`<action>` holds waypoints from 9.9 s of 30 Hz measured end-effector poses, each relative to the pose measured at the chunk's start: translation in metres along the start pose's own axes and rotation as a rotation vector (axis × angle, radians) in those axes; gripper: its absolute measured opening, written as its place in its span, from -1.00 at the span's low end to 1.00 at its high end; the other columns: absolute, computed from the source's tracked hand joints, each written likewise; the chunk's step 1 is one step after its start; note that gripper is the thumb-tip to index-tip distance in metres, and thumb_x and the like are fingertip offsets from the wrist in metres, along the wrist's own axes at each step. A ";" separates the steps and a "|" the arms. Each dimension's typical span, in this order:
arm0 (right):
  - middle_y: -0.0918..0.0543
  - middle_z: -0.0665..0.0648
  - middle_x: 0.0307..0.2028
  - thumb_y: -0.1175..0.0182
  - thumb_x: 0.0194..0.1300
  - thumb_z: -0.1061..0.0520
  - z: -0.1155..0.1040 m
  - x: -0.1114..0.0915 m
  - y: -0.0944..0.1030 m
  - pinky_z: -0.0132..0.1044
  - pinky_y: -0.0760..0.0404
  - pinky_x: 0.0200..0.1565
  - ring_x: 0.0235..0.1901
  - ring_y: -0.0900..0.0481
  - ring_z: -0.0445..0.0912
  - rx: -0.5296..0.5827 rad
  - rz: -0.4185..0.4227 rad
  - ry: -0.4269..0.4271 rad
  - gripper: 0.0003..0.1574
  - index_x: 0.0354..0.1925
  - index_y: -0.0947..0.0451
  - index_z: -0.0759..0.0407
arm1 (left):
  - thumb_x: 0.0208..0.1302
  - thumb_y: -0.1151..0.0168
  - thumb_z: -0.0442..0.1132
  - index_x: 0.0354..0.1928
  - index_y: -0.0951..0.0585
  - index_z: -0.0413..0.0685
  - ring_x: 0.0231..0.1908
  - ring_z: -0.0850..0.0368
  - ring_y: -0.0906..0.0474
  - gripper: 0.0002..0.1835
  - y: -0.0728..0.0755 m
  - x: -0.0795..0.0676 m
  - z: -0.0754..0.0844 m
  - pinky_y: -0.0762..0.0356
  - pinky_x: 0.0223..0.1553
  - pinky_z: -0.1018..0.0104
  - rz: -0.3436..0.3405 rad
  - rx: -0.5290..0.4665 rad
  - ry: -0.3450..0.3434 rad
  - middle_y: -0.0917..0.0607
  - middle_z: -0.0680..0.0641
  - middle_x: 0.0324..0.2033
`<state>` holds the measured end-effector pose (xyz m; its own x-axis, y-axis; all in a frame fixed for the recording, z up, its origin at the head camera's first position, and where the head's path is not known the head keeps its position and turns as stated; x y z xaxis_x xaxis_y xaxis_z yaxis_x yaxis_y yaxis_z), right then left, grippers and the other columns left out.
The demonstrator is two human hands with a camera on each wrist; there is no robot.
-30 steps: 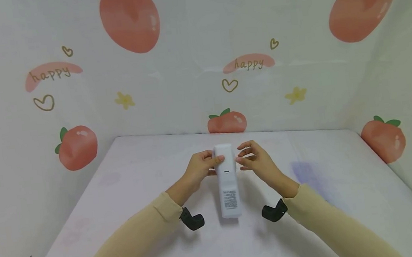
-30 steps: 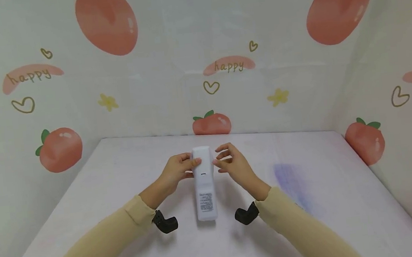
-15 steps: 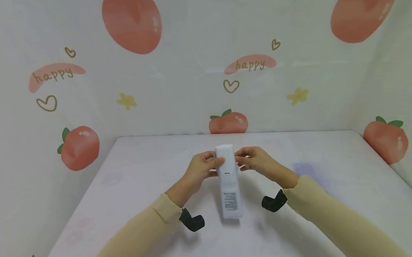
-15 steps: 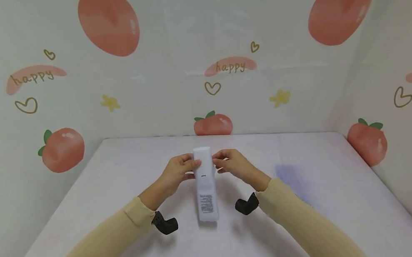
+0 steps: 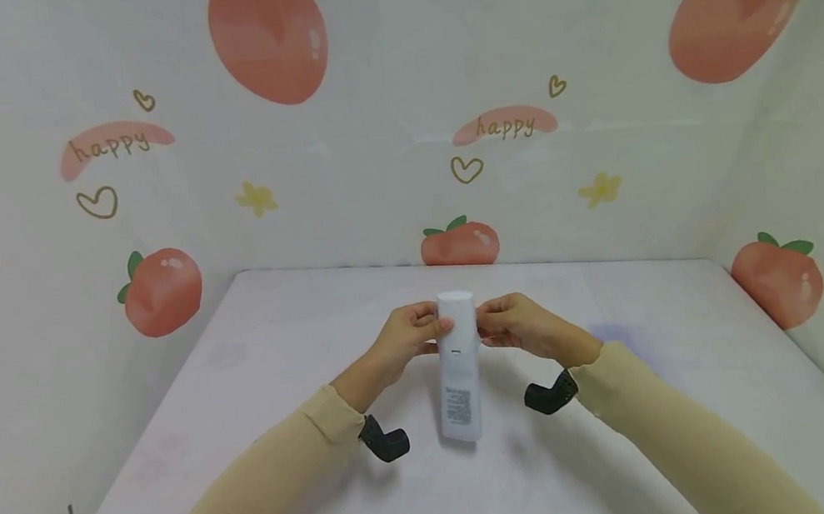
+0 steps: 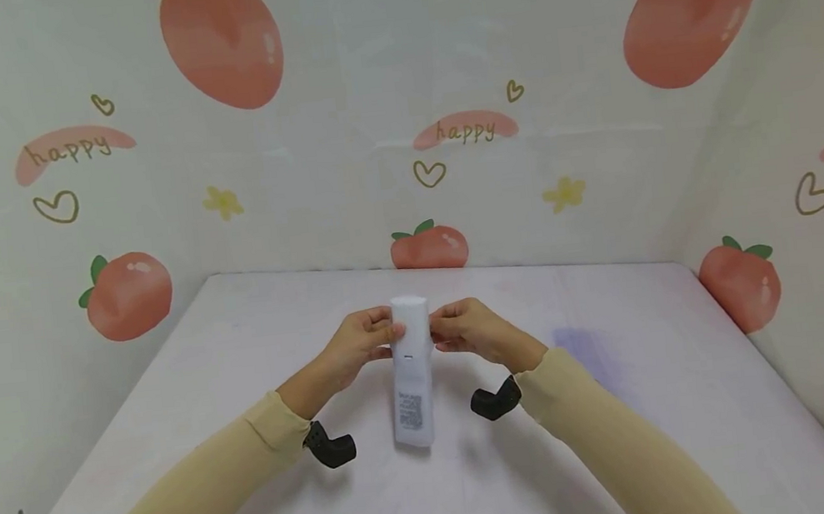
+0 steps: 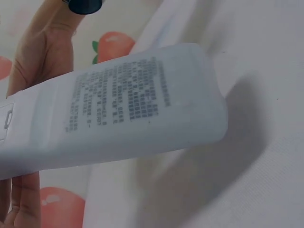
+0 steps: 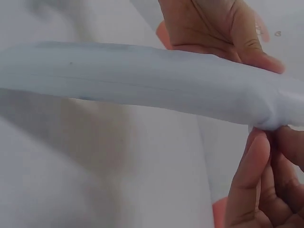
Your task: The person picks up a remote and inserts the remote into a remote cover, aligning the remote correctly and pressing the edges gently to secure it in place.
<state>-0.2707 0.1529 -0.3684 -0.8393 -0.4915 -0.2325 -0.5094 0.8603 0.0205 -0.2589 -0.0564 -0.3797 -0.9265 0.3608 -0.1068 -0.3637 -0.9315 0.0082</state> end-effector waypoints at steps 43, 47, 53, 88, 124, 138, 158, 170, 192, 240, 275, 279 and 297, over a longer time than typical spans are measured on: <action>-0.42 0.17 -0.45 0.17 0.52 0.25 -0.027 0.007 -0.022 -0.33 -0.29 -0.42 -0.44 -0.37 -0.08 -0.374 0.471 0.116 -0.78 -0.18 -0.34 0.42 | 0.14 -0.42 -0.17 0.03 -0.61 -0.18 -0.35 0.11 -0.63 -0.58 -0.004 0.006 0.025 -0.68 -0.40 0.29 0.090 0.468 -0.079 -0.69 -0.14 -0.26; -0.43 0.19 -0.45 0.16 0.51 0.26 -0.028 0.008 -0.022 -0.34 -0.29 -0.44 -0.46 -0.37 -0.08 -0.391 0.482 0.127 -0.79 -0.20 -0.34 0.41 | 0.14 -0.42 -0.16 0.02 -0.62 -0.19 -0.38 0.10 -0.63 -0.58 -0.005 0.003 0.026 -0.68 -0.42 0.29 0.097 0.477 -0.081 -0.69 -0.14 -0.28; -0.42 0.16 -0.45 0.16 0.50 0.26 -0.028 0.009 -0.023 -0.33 -0.34 -0.45 -0.48 -0.37 -0.09 -0.502 0.481 0.164 -0.79 -0.22 -0.34 0.39 | 0.09 -0.45 -0.17 -0.01 -0.61 -0.23 -0.38 0.09 -0.65 -0.56 -0.005 0.006 0.027 -0.68 -0.45 0.29 0.135 0.448 -0.057 -0.72 -0.17 -0.28; -0.61 -0.03 -0.35 -0.08 0.38 0.33 -0.023 -0.004 0.010 -0.41 -0.59 -0.16 -0.32 -0.55 -0.19 -0.184 -0.093 0.114 -0.77 -0.06 -0.49 0.48 | 0.32 -0.17 -0.37 0.24 -0.44 -0.29 -0.13 0.17 -0.61 -0.55 0.004 0.006 0.015 -0.62 -0.08 0.19 -0.134 -0.027 -0.009 -0.64 -0.17 0.04; -0.63 0.15 -0.38 -0.09 0.36 0.27 -0.024 -0.012 -0.015 -0.33 -0.57 -0.36 -0.44 -0.57 -0.13 -0.742 0.332 0.272 -0.90 -0.20 -0.48 0.32 | 0.31 -0.23 -0.30 0.20 -0.47 -0.29 -0.19 0.17 -0.63 -0.56 0.009 0.006 0.003 -0.65 -0.15 0.23 -0.149 0.076 -0.038 -0.68 -0.20 -0.02; -0.58 0.16 -0.37 -0.04 0.38 0.24 -0.027 -0.011 -0.017 -0.35 -0.53 -0.36 -0.46 -0.52 -0.12 -0.648 0.411 0.262 -0.88 -0.19 -0.47 0.30 | 0.16 -0.39 -0.23 0.06 -0.57 -0.25 -0.28 0.12 -0.62 -0.56 0.009 0.004 0.016 -0.68 -0.29 0.22 -0.042 0.283 -0.026 -0.68 -0.16 -0.19; -0.65 0.22 -0.35 -0.14 0.38 0.20 -0.040 -0.012 -0.023 -0.28 -0.64 -0.24 -0.44 -0.61 -0.15 -0.490 0.509 0.311 -0.82 -0.19 -0.52 0.34 | 0.06 -0.47 -0.21 -0.11 -0.65 -0.21 -0.36 0.10 -0.65 -0.63 0.001 0.003 0.032 -0.69 -0.39 0.23 0.164 0.303 -0.131 -0.71 -0.16 -0.31; -0.57 0.26 0.04 -0.33 0.22 0.26 -0.032 -0.014 -0.021 -0.28 -0.66 -0.06 -0.09 -0.65 0.00 -0.191 0.370 0.353 -0.63 -0.03 -0.47 0.31 | 0.18 -0.36 -0.35 0.10 -0.55 -0.28 -0.32 0.15 -0.66 -0.57 0.005 0.006 0.023 -0.70 -0.22 0.22 0.093 0.031 -0.093 -0.70 -0.23 -0.07; -0.51 0.09 -0.07 -0.25 0.28 0.29 -0.014 -0.013 -0.018 -0.20 -0.69 -0.09 -0.09 -0.58 -0.12 0.130 0.317 0.333 -0.65 0.00 -0.57 -0.03 | 0.15 -0.37 -0.39 -0.16 -0.58 -0.32 -0.34 0.18 -0.66 -0.76 0.004 -0.001 0.025 -0.69 -0.13 0.21 0.099 0.031 -0.207 -0.67 -0.03 -0.33; -0.53 0.06 -0.13 -0.27 0.17 0.44 -0.007 -0.018 -0.008 -0.25 -0.69 -0.18 -0.23 -0.66 -0.14 0.094 0.203 0.353 -0.48 -0.14 -0.52 -0.19 | 0.21 -0.30 -0.42 -0.17 -0.61 -0.38 -0.34 0.19 -0.63 -0.82 0.003 0.011 0.015 -0.66 -0.11 0.29 -0.034 -0.023 0.002 -0.70 -0.02 -0.37; -0.60 0.03 -0.12 -0.32 0.17 0.36 -0.017 -0.020 -0.004 -0.24 -0.70 -0.17 -0.23 -0.66 -0.13 -0.033 0.170 0.305 -0.53 -0.03 -0.58 -0.11 | 0.32 -0.08 -0.45 -0.45 -0.56 -0.19 -0.55 0.29 -0.38 -0.83 -0.005 0.011 0.018 -0.40 -0.49 0.59 0.032 -0.321 0.080 -0.52 0.00 -0.56; -0.62 0.00 -0.13 -0.32 0.18 0.36 -0.017 -0.020 -0.003 -0.22 -0.71 -0.17 -0.23 -0.67 -0.13 -0.015 0.144 0.301 -0.53 -0.06 -0.58 -0.15 | 0.31 0.00 -0.50 -0.51 -0.53 -0.18 -0.58 0.29 -0.26 -0.75 -0.008 0.008 0.019 -0.24 -0.58 0.60 -0.040 -0.489 0.160 -0.46 -0.02 -0.56; -0.60 0.03 -0.10 -0.31 0.17 0.37 -0.010 -0.021 0.002 -0.23 -0.71 -0.18 -0.25 -0.68 -0.14 -0.065 0.209 0.298 -0.34 0.23 -0.36 0.38 | 0.40 -0.07 -0.38 -0.16 -0.50 -0.36 -0.68 0.29 -0.18 -0.88 -0.016 0.007 0.019 -0.12 -0.63 0.52 -0.092 -0.144 0.089 -0.40 0.05 -0.61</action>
<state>-0.2565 0.1638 -0.3534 -0.9402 -0.3321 0.0761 -0.3240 0.9406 0.1018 -0.2614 -0.0380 -0.3612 -0.8754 0.4454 -0.1880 -0.4233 -0.8940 -0.1469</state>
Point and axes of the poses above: each hand's wrist, its own x-axis towards the middle knuckle, its own y-axis out of the back of the hand, z = x × y, the point moved 1 cm from there along x, towards the middle knuckle
